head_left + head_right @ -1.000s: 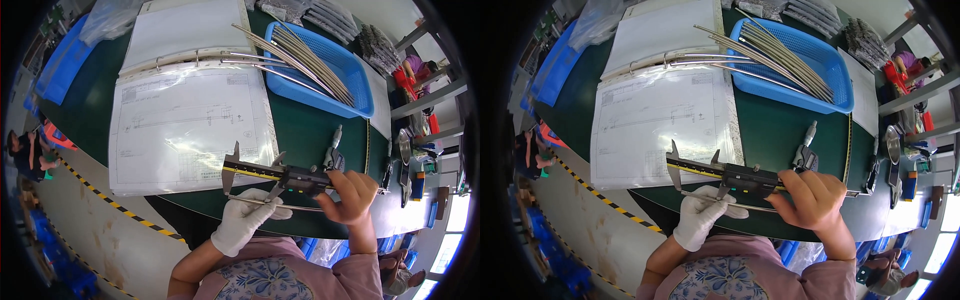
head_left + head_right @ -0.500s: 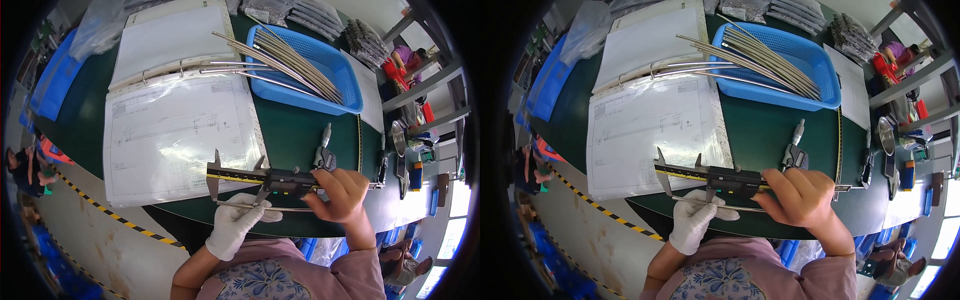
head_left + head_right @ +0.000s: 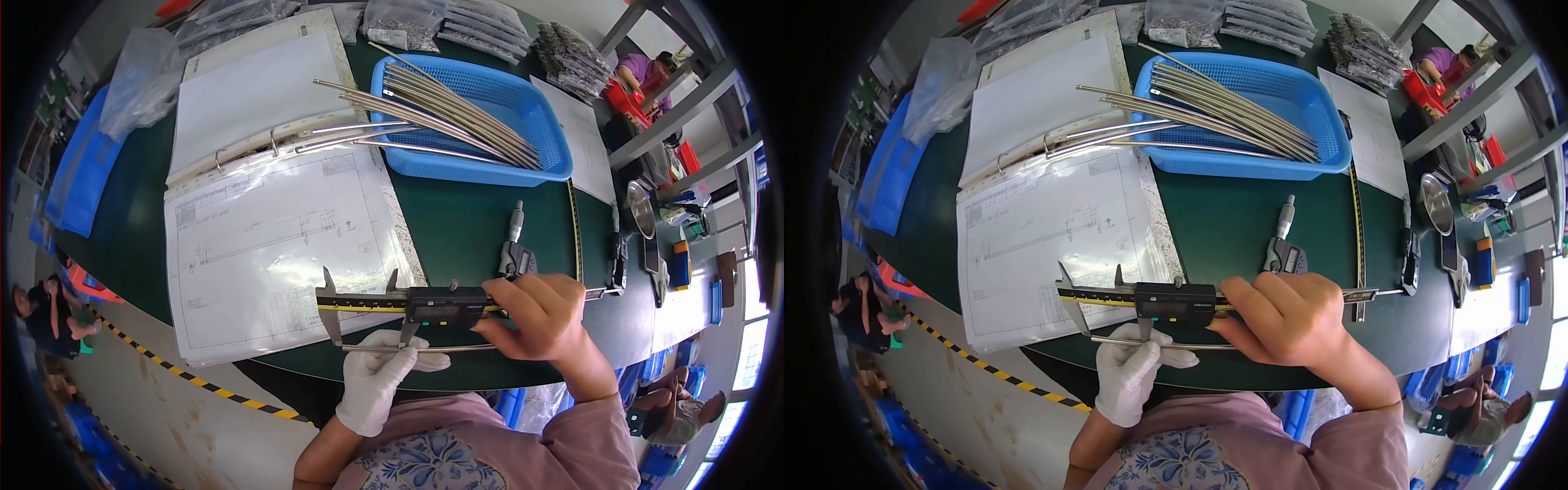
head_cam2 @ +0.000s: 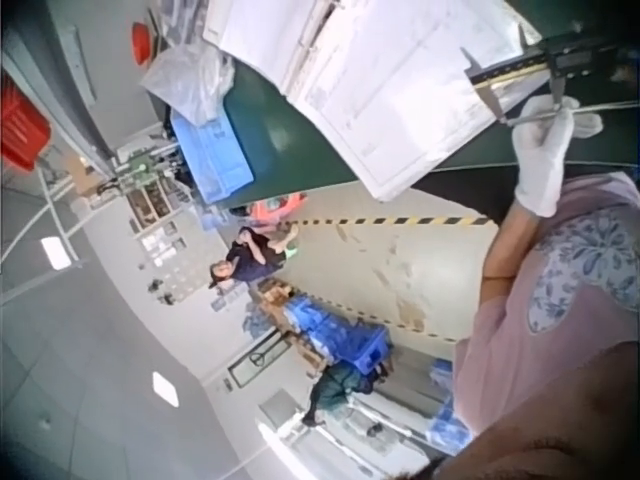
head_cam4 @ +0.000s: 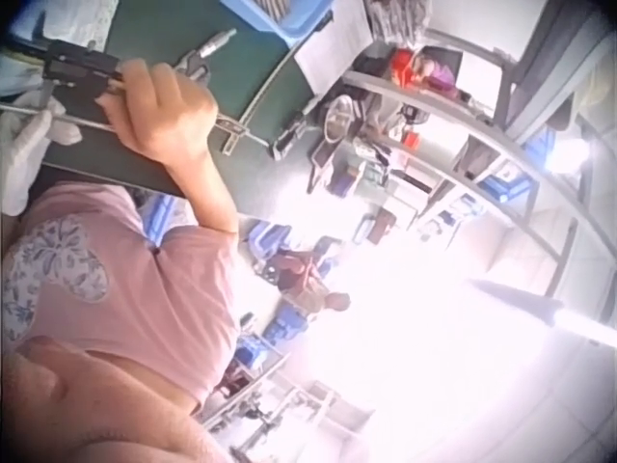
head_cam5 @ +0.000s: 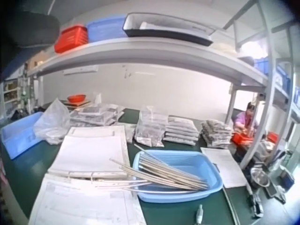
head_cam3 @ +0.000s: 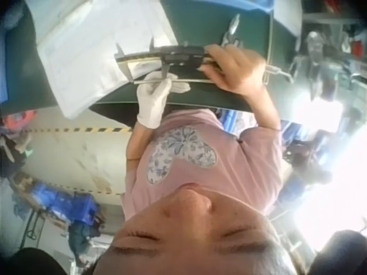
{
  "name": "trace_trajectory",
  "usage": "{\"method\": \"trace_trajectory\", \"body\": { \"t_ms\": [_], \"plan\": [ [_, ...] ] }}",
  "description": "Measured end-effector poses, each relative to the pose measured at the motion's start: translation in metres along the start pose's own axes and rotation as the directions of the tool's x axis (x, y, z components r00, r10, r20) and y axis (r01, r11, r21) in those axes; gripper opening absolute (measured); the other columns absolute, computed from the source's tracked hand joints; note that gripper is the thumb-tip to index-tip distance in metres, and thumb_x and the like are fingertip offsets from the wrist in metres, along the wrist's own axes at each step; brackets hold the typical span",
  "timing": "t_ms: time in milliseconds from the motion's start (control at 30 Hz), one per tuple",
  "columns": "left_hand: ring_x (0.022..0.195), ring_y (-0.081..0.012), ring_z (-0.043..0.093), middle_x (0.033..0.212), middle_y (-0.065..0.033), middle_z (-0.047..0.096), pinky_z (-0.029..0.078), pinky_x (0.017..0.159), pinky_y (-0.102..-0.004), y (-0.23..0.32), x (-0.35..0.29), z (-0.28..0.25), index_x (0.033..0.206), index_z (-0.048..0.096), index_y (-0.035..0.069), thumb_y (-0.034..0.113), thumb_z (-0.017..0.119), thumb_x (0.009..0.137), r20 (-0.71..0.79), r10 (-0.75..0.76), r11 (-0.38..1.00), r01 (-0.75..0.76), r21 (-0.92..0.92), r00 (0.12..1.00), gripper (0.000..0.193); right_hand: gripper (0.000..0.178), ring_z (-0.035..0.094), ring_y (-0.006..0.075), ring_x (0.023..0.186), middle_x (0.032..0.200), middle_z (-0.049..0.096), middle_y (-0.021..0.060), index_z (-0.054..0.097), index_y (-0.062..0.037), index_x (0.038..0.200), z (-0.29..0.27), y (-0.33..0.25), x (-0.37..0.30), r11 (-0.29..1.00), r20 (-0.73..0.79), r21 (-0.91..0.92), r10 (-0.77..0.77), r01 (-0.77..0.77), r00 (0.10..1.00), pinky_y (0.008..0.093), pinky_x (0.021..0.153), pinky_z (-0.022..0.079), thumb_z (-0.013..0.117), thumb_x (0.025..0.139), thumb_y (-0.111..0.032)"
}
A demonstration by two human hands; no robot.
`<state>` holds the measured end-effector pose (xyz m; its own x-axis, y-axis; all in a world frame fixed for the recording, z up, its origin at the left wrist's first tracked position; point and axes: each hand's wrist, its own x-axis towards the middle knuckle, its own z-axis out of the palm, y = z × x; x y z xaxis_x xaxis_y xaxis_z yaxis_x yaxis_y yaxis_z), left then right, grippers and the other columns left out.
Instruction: Measure the length of metal rods using a digital caliper according to technical specifications.
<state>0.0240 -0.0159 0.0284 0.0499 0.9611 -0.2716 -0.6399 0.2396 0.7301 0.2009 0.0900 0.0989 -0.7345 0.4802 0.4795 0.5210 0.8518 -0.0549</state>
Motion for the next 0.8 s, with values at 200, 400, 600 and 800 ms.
{"method": "trace_trajectory", "body": {
  "t_ms": [200, 400, 600, 800],
  "plan": [
    [0.080, -0.0268, 0.063, 0.085, -0.0236, 0.062, 0.049, 0.080, -0.0341, -0.0004, 0.0009, -0.0001, 0.095, 0.049, -0.007, 0.005, 0.044, 0.088, 0.005, 0.012, 1.000, -0.012, 0.017, 1.000, 0.014, 0.030, 0.044, 0.0153, 0.039, 0.054, 0.043, 0.0009, 0.058, -0.0048, 0.080, 0.0004, 0.0014, 0.0008, 1.000, -0.004, -0.005, 0.001, -0.001, 1.000, 0.0271, 0.036, 0.033, 0.067, 0.065, -0.028],
    [0.080, -0.0264, 0.063, 0.084, -0.0234, 0.062, 0.049, 0.080, -0.0333, -0.0001, -0.0001, 0.0000, 0.095, 0.050, -0.007, 0.005, 0.045, 0.088, -0.011, 0.011, 1.000, -0.011, 0.015, 1.000, 0.015, 0.027, 0.044, 0.0128, 0.039, 0.053, 0.039, -0.0003, 0.057, -0.0062, 0.078, 0.0032, 0.0032, 0.0016, 1.000, -0.032, 0.014, -0.011, 0.011, 0.999, 0.0263, 0.034, 0.031, 0.066, 0.065, -0.028],
    [0.080, -0.0263, 0.063, 0.083, -0.0230, 0.062, 0.049, 0.079, -0.0327, -0.0013, 0.0005, 0.0002, 0.096, 0.050, -0.007, 0.005, 0.045, 0.088, -0.029, 0.008, 1.000, -0.008, 0.023, 1.000, 0.015, 0.026, 0.044, 0.0122, 0.039, 0.053, 0.039, -0.0006, 0.056, -0.0068, 0.077, 0.0034, 0.0041, 0.0020, 1.000, -0.026, 0.000, -0.012, 0.012, 1.000, 0.0258, 0.034, 0.031, 0.066, 0.066, -0.028],
    [0.079, -0.0264, 0.063, 0.082, -0.0228, 0.062, 0.049, 0.079, -0.0332, -0.0011, 0.0002, 0.0006, 0.096, 0.050, -0.006, 0.005, 0.046, 0.088, -0.032, 0.013, 1.000, -0.012, 0.019, 0.999, 0.015, 0.026, 0.044, 0.0117, 0.039, 0.053, 0.038, -0.0008, 0.057, -0.0073, 0.077, 0.0041, 0.0045, 0.0014, 1.000, -0.028, 0.006, -0.005, 0.006, 1.000, 0.0254, 0.034, 0.031, 0.066, 0.065, -0.028]
  ]
}}
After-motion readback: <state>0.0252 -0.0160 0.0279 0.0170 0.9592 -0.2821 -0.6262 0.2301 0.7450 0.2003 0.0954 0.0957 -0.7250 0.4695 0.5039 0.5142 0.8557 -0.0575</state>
